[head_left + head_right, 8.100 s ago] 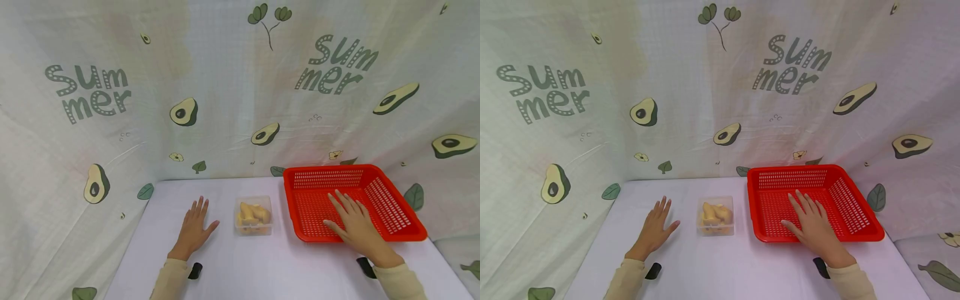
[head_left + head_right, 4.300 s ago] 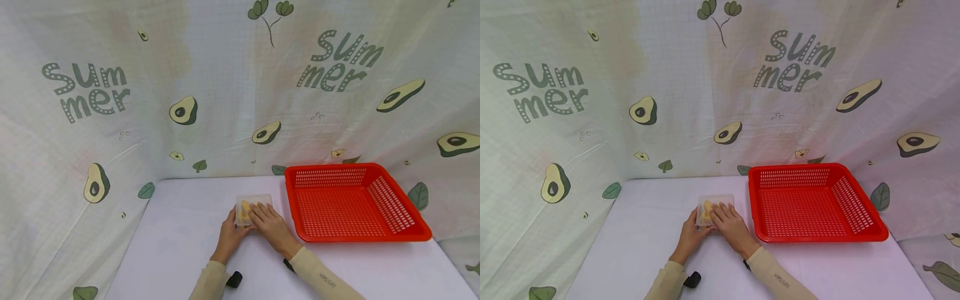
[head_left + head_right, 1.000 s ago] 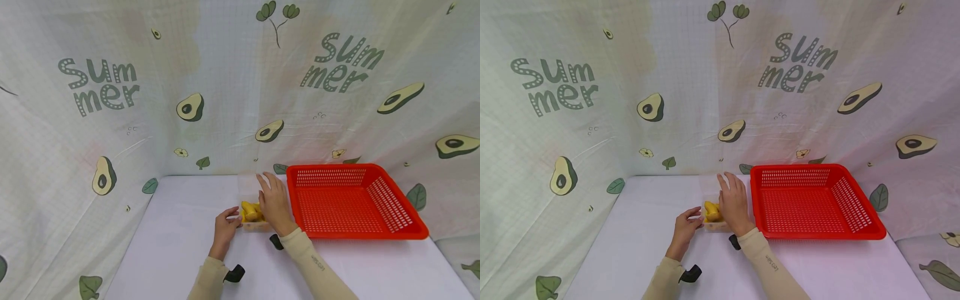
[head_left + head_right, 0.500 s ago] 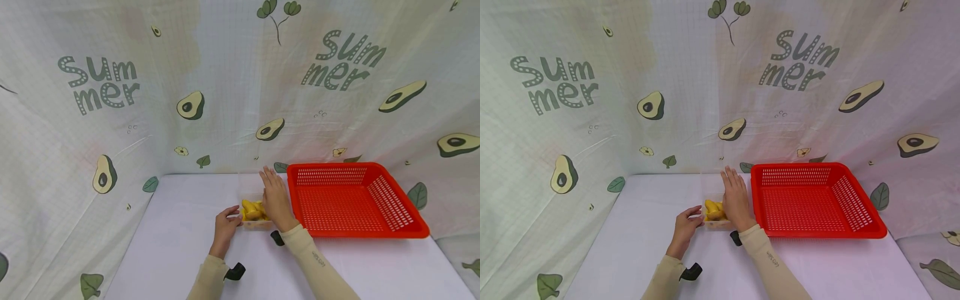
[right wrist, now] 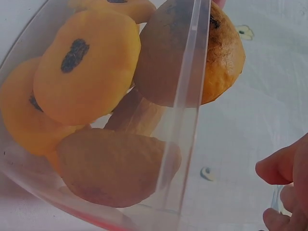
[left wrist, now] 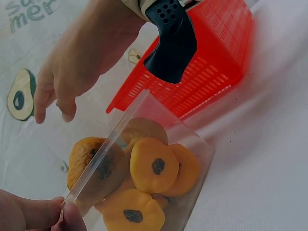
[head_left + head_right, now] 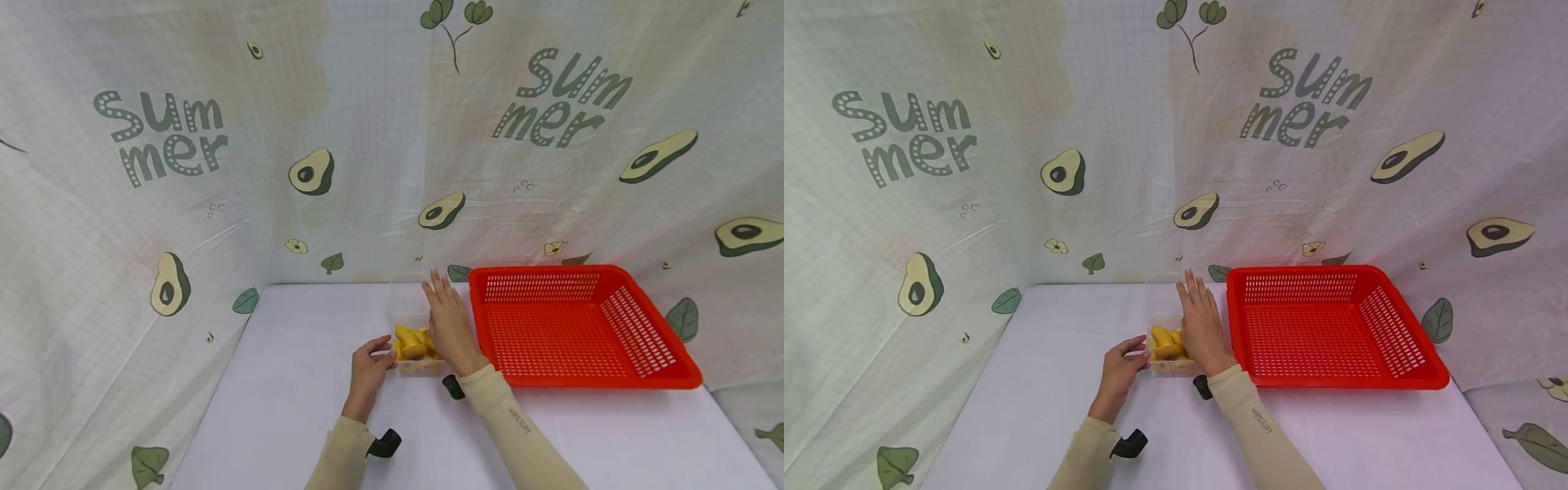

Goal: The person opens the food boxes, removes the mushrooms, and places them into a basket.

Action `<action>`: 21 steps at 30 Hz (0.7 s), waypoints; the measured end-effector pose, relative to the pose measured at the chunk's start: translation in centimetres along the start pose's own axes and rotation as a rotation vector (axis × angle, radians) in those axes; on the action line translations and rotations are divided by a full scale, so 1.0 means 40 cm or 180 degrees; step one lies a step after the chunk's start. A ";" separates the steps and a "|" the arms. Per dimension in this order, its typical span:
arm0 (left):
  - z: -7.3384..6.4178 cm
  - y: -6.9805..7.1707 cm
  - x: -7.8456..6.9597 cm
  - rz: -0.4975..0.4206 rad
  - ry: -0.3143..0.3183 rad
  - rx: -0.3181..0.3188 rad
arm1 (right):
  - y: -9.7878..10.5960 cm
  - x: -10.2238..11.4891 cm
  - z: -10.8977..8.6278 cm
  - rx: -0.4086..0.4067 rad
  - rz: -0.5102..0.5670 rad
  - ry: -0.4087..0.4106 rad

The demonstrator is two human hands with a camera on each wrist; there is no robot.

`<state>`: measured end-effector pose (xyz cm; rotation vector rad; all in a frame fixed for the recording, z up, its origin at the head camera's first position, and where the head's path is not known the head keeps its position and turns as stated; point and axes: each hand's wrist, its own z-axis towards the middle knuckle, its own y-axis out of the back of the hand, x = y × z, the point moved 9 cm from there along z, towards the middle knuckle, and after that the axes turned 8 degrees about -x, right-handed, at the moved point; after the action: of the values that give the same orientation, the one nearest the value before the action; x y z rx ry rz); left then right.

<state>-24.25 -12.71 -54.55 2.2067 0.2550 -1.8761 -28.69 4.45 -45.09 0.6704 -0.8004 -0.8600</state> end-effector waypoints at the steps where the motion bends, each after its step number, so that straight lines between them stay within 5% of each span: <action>1: 0.000 0.000 -0.001 0.0000 -0.0003 -0.0007 | -0.001 0.001 0.000 0.0014 -0.0024 0.0018; 11: -0.011 0.009 -0.002 0.0004 0.0069 -0.0130 | 0.008 0.015 -0.023 -0.0104 -0.0091 0.0287; 21: -0.004 0.010 0.005 0.0049 0.0093 -0.0141 | 0.013 0.024 -0.054 0.0097 -0.0215 0.0376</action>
<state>-23.97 -13.05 -54.70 2.2021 0.2812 -1.8138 -26.32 4.29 -45.51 0.7717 -0.6889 -0.8624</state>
